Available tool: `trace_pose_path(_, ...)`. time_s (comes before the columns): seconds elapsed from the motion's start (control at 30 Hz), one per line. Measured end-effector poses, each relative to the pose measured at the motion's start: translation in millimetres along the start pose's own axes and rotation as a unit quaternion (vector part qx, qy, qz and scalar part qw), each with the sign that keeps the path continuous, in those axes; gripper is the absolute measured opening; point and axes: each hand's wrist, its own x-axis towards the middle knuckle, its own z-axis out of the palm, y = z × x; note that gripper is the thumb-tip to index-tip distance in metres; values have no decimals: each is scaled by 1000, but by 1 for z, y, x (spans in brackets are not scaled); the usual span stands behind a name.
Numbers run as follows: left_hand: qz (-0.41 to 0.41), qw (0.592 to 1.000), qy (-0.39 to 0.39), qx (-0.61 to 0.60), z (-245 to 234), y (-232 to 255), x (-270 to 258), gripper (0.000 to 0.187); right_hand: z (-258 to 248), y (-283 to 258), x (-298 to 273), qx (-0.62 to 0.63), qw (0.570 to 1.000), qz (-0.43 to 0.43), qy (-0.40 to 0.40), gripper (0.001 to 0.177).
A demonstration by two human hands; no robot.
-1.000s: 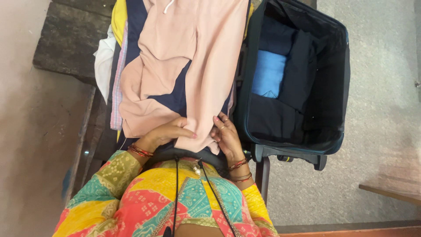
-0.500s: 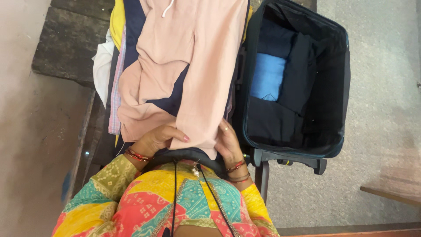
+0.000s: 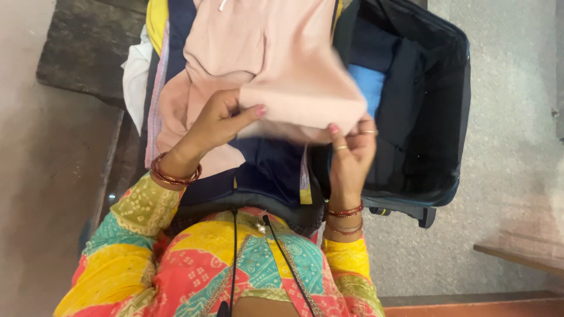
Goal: The person folds a pair of dark blue trousers and a pair of light pink sweatpants on a wooden surface. They smooth the fabric, align the legs, and fold the garments into compact rectangles before placing them into an open suitcase.
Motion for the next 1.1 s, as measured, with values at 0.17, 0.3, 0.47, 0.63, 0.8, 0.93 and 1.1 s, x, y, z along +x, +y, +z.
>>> trace_pose_path(0.17,-39,994,-25,94,7,-23,-20,44,15,-15,-21,-137,990,-35,13,67)
trace_pose_path(0.3,-302,919,-61,245,-4,-80,-47,59,7,31,-66,-569,815,45,-102,48)
trace_pose_path(0.47,-95,885,-165,424,-10,-107,-67,51,-7,65,-83,-650,720,127,-207,44)
trace_pose_path(0.63,-100,880,-57,461,-24,-64,-38,39,6,45,-65,-674,704,74,-212,48)
trace_pose_path(0.8,103,851,107,504,-27,-82,3,36,29,58,-35,-638,736,-149,-170,74)
trace_pose_path(0.93,-1,860,126,495,-21,-112,52,29,37,107,-14,-615,749,-157,-188,81)
trace_pose_path(1.1,-56,857,154,488,-18,-135,90,34,22,147,-27,-666,700,-112,-231,89)
